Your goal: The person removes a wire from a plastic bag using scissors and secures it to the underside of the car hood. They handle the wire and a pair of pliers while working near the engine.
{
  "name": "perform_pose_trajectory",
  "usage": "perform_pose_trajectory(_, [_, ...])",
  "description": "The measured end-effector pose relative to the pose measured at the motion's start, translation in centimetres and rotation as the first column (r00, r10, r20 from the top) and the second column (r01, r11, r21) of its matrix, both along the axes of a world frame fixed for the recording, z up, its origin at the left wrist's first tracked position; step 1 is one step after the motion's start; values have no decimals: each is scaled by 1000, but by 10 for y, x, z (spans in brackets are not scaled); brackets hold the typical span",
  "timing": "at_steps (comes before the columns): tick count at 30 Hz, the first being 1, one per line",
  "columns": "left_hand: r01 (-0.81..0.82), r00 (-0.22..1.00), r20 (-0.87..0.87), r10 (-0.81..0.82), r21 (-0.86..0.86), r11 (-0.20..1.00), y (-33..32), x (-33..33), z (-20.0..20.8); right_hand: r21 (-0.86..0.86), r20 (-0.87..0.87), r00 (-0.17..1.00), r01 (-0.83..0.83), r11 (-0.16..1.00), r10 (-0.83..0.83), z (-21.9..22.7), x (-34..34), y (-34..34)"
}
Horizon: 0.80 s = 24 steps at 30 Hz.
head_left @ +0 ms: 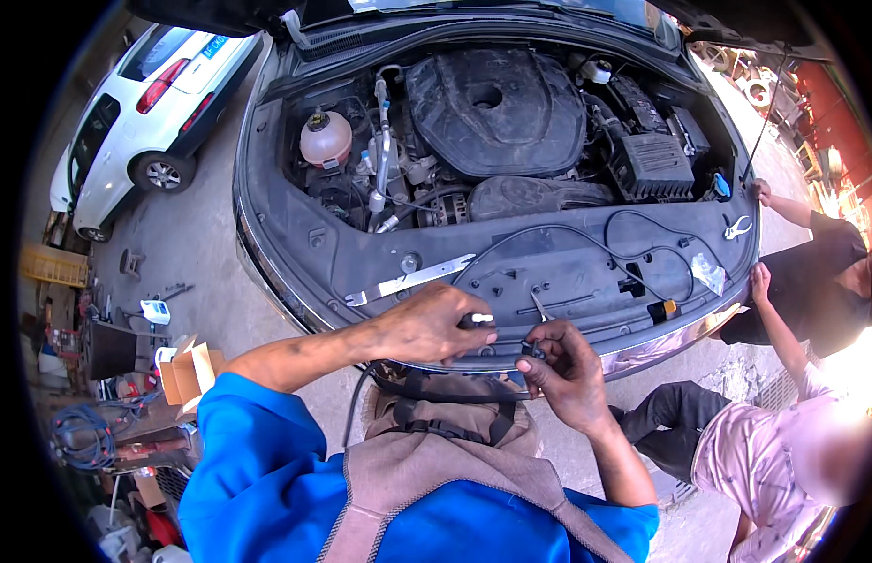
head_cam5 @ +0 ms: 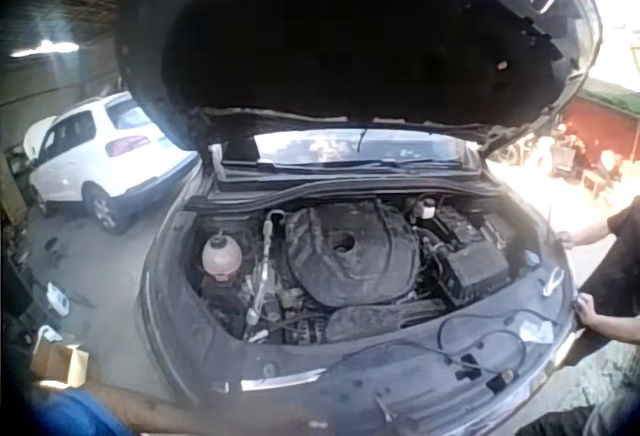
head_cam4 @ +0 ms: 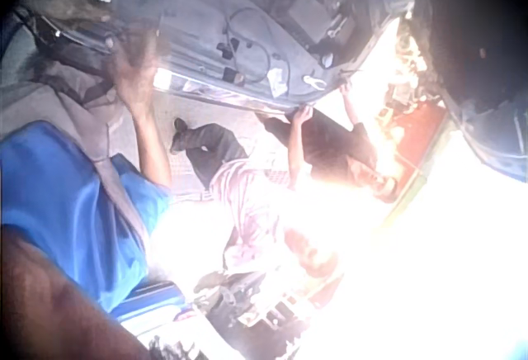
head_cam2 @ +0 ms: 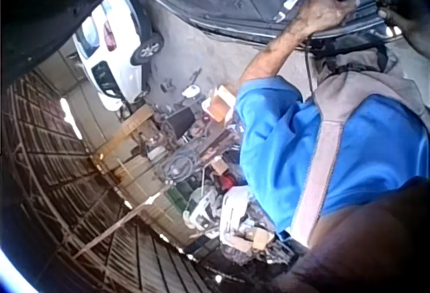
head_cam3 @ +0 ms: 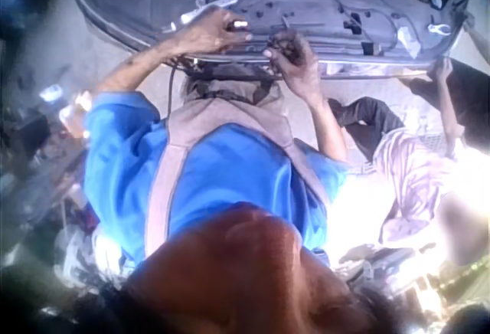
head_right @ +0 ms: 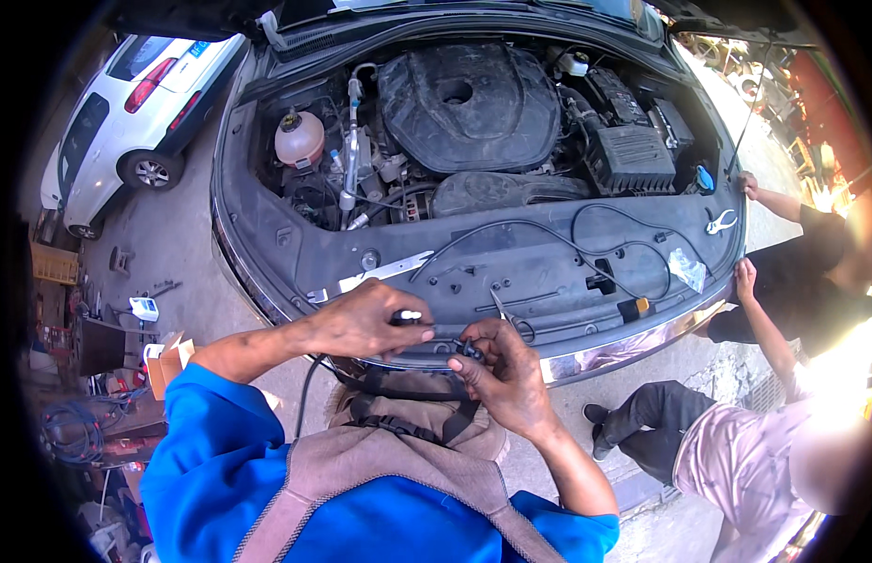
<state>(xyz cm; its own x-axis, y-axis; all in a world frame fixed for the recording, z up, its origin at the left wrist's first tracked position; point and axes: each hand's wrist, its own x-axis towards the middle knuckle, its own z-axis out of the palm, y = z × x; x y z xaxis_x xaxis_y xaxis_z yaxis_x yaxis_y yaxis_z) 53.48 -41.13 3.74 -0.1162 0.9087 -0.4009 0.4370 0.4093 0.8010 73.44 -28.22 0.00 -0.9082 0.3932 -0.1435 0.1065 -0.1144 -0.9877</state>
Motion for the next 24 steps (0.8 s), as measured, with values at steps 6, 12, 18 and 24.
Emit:
perform_pose_trajectory(6, [70, 969, -247, -28, 162, 984, 24, -2, -81, 10, -30, 992, 123, 992, -123, -24, 8, -1])
perform_pose_trajectory(12, [95, 947, -319, -48, 133, 987, 26, 0, -104, -9, 29, 986, 165, 986, -165, -37, 12, 2])
perform_pose_trajectory(18, [-224, 958, 161, 236, -90, 970, 7, -17, -52, -58, 120, 975, 193, 979, -186, -51, 9, -7])
perform_pose_trajectory(24, [-808, 502, 771, 392, 257, 530, -27, -48, 40, -101, -151, 965, -232, 967, 216, -66, -26, -58])
